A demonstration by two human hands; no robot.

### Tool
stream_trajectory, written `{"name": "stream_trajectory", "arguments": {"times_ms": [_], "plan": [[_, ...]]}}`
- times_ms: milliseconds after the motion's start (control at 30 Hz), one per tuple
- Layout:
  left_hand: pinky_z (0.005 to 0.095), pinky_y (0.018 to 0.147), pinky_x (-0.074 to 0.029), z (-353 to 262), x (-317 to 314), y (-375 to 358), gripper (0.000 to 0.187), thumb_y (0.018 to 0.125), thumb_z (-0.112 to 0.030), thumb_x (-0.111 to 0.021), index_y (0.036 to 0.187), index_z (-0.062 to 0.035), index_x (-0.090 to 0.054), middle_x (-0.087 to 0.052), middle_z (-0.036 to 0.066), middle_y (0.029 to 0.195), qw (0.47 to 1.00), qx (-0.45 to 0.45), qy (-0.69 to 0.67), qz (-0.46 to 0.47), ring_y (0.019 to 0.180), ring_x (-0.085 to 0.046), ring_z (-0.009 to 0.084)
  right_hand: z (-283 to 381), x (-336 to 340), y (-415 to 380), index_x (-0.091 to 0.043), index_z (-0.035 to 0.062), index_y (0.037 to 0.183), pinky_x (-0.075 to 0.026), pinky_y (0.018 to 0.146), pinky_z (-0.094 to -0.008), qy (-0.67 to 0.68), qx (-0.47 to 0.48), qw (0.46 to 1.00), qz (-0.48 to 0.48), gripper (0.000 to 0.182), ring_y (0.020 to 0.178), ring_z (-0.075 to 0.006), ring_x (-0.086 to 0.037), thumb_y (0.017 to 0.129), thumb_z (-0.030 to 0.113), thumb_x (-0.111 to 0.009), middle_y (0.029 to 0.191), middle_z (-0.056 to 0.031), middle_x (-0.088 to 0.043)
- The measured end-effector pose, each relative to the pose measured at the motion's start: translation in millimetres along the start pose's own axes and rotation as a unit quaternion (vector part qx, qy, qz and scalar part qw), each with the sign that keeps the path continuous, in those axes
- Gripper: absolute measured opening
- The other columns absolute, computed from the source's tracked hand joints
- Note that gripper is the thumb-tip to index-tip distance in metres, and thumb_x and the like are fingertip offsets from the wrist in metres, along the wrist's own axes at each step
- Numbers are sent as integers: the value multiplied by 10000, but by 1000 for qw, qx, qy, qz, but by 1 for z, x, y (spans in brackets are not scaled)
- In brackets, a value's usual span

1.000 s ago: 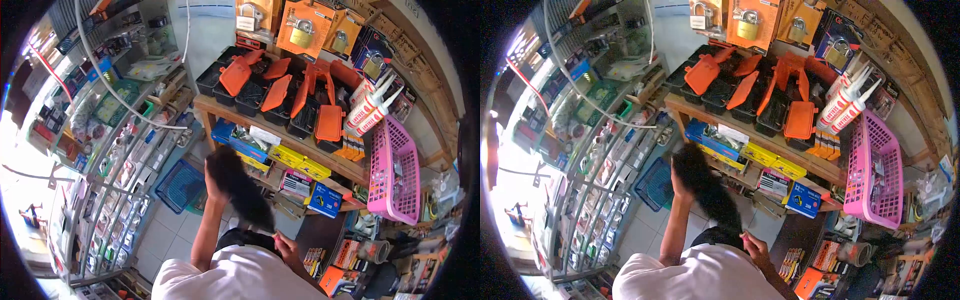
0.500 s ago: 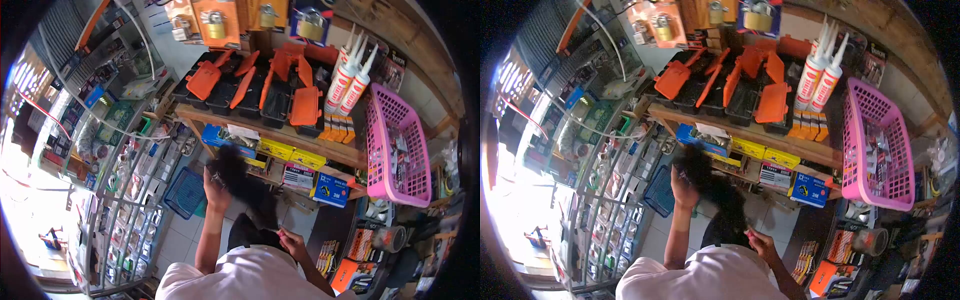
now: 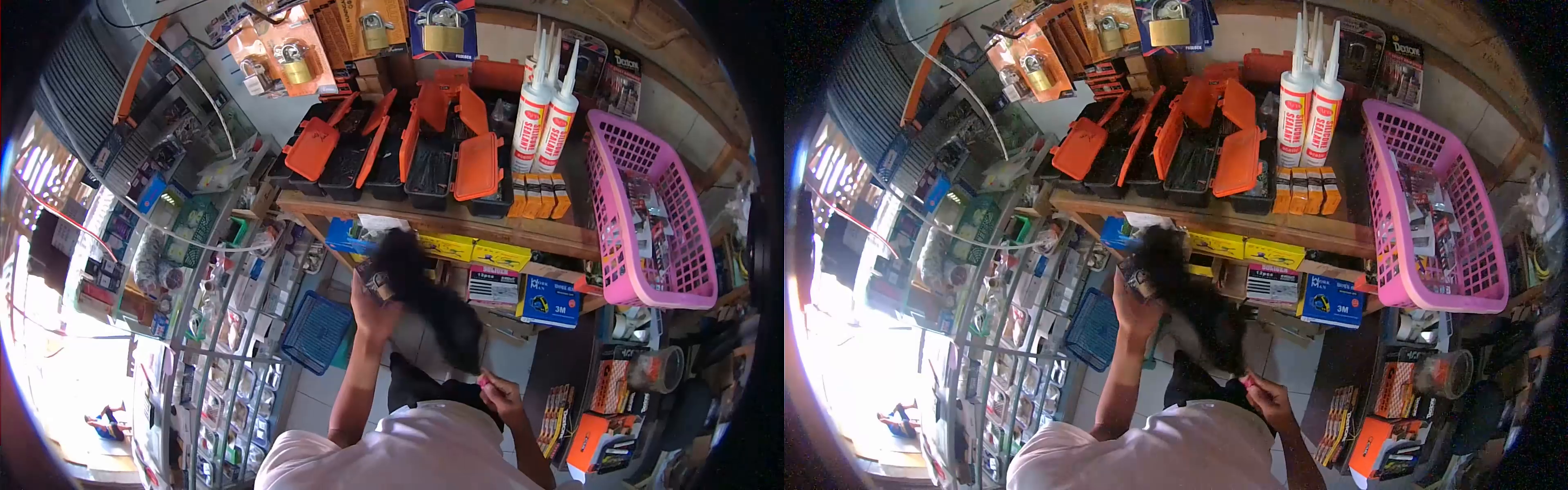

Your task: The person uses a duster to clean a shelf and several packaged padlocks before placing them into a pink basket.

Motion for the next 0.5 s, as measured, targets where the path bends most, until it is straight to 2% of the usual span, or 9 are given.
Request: {"name": "stream_trajectory", "arguments": {"times_ms": [33, 67, 167, 233, 300, 333, 400, 433, 500], "plan": [[499, 1015, -415, -2, -3, -1, 551, 993, -447, -352, 1411, -88, -362, -504, 105, 1356, 940, 117, -318, -37, 1188, -522, 312, 1, -5, -1, -537, 2, 1310, -375, 551, -198, -42, -29, 998, 27, 362, 627, -35, -446, 960, 92, -549, 804, 21, -556], [499, 1015, -415, 4, 3, -1, 551, 993, -447, -352, 1411, -88, -362, -504, 105, 1356, 940, 116, -319, -40, 1188, -522, 312, 0, -6, -1, -526, 10, 1323, -380, 557, -196, -85, -57, 993, 55, 376, 632, -33, -449, 957, 91, -552, 811, 20, -560], [463, 1057, -391, 15, 9, -4, 514, 1008, -378, -303, 1395, -45, -362, -488, 151, 1363, 929, 93, -346, 88, 1201, -523, 306, -7, -3, 0, -528, 11, 1321, -389, 565, -198, -67, -32, 997, 32, 372, 644, -36, -457, 960, 96, -550, 808, 19, -558], [476, 1054, -390, -5, -10, -6, 516, 1007, -380, -305, 1394, -45, -368, -474, 155, 1376, 961, 50, -267, 61, 1202, -521, 314, -4, -1, -1, -531, 13, 1320, -390, 567, -200, -38, -16, 999, 7, 372, 649, -37, -460, 960, 100, -553, 810, 21, -558], [466, 1035, -410, -11, -11, -4, 524, 996, -401, -320, 1381, -53, -392, -493, 152, 1352, 995, -31, -94, -8, 1187, -532, 303, -3, 1, 3, -531, 10, 1319, -390, 567, -205, -75, -31, 994, 77, 371, 653, -47, -462, 958, 91, -550, 801, 24, -557], [466, 1035, -410, -8, -7, -8, 524, 996, -401, -320, 1381, -53, -392, -493, 152, 1352, 995, -33, -94, -4, 1187, -532, 303, -5, 2, 4, -531, 10, 1319, -390, 567, -205, -75, -28, 994, 75, 371, 653, -47, -462, 958, 91, -550, 801, 24, -557], [471, 1016, -424, 4, -6, -7, 496, 986, -401, -328, 1332, -70, -458, -540, 137, 1289, 941, 102, -318, 45, 1171, -539, 306, -8, 8, 6, -530, 4, 1318, -373, 550, -206, -35, 5, 999, 15, 372, 623, -51, -443, 958, 94, -554, 764, 25, -546], [543, 1014, -401, -1, -3, 0, 531, 979, -440, -328, 1380, -102, -408, -501, 139, 1335, 935, 97, -330, 91, 1185, -519, 354, -7, 10, 7, -530, 4, 1318, -373, 550, -206, -35, 11, 999, 6, 372, 623, -51, -443, 958, 94, -554, 764, 25, -546], [517, 998, -416, 0, -6, 0, 560, 972, -470, -340, 1380, -91, -405, -480, 139, 1360, 940, 114, -312, 73, 1190, -510, 333, -8, 9, 7, -519, 1, 1325, -350, 530, -207, -85, -9, 994, 60, 379, 613, -51, -425, 959, 93, -554, 738, 21, -532]]}}
Point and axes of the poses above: each hand's wrist, its own y-axis towards the middle knuckle, its own x-axis out of the back of the hand, z = x × y, the point moved 3 cm from there along y, towards the middle knuckle
